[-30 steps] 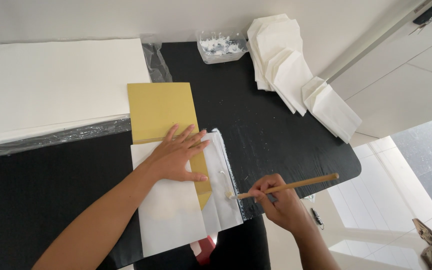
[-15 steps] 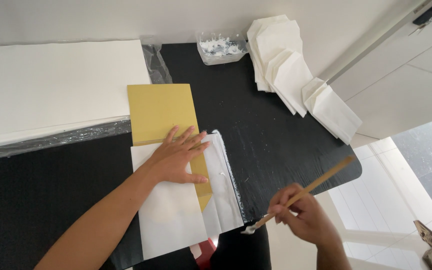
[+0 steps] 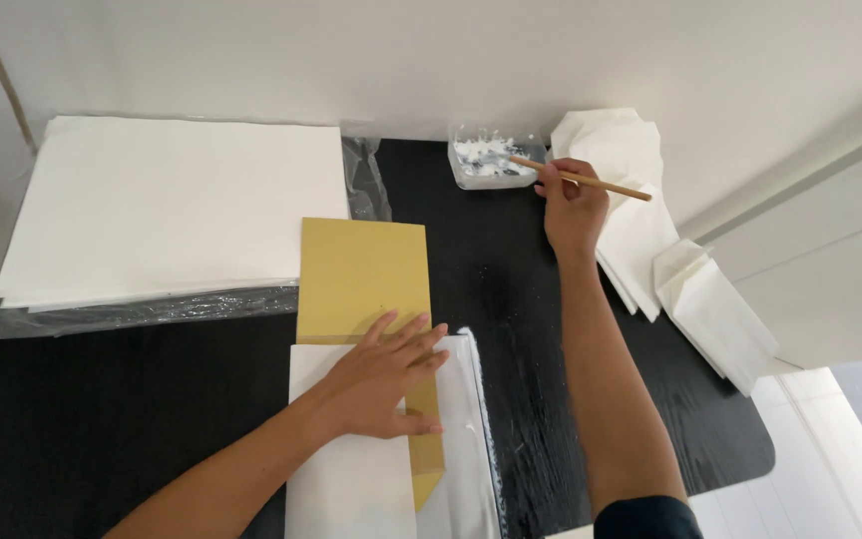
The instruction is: Applying glue to paper edges and folding them over a template to assemble paper bags.
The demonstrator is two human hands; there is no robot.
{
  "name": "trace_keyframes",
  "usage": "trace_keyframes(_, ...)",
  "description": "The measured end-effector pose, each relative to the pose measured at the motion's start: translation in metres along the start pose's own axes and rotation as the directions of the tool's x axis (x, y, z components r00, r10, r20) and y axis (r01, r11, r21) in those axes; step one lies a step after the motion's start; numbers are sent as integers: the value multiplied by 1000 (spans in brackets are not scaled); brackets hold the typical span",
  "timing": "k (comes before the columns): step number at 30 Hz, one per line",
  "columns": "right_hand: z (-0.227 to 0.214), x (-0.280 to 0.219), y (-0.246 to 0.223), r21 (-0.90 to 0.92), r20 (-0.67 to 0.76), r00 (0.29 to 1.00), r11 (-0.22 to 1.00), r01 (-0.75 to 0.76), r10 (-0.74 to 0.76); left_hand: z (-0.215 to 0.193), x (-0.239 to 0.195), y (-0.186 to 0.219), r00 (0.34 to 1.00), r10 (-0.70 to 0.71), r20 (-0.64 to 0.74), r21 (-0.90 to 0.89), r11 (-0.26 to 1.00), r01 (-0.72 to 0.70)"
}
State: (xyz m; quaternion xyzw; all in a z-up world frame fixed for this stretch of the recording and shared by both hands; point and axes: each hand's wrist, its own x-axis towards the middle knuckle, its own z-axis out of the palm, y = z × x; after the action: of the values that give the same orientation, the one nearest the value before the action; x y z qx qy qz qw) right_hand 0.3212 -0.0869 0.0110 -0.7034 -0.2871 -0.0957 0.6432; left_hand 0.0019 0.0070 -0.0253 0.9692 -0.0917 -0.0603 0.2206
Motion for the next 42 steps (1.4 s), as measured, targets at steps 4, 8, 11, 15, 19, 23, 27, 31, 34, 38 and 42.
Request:
trace_keyframes(4,25,21,62,-156,-9,988,976,-154,155,-19,-14,-1,996,-89,17,-21,996,89)
trace_keyframes(8,30,11,84,-10,-18,981,981,-196,195,-27,-50,-6,965,-256,-63,60,964,259)
trace_keyframes(11,19,-2,70,4,44,958,959,-285,284,-22,-81,-8,906,-422,-39,69,903,424)
trace_keyframes(15,-8,-26,37,-216,270,782,827,-520,562,11,-106,-13,857,-516,10,46,856,515)
trace_keyframes(19,-27,-91,-58,-484,545,745,870,-94,384,16,-95,-7,851,-524,-27,102,845,524)
trace_keyframes(23,-33,-132,-121,-552,817,326,809,201,476,22,-89,4,825,-565,21,138,819,557)
trace_keyframes(27,-29,-144,-110,-521,851,293,770,369,436,24,-89,7,840,-543,-16,174,825,537)
trace_keyframes(31,-22,-145,-113,-583,807,323,752,308,494,25,-88,0,854,-518,-42,196,834,515)
trace_keyframes(34,-15,-145,-109,-610,789,311,738,289,530,22,-86,1,879,-477,-2,197,861,468)
trace_keyframes(38,1,-143,-86,-669,743,320,668,327,588,18,-79,5,912,-409,31,196,897,395)
trace_keyframes(42,14,-147,-63,-731,682,357,604,317,638,17,-73,8,925,-377,35,198,910,364)
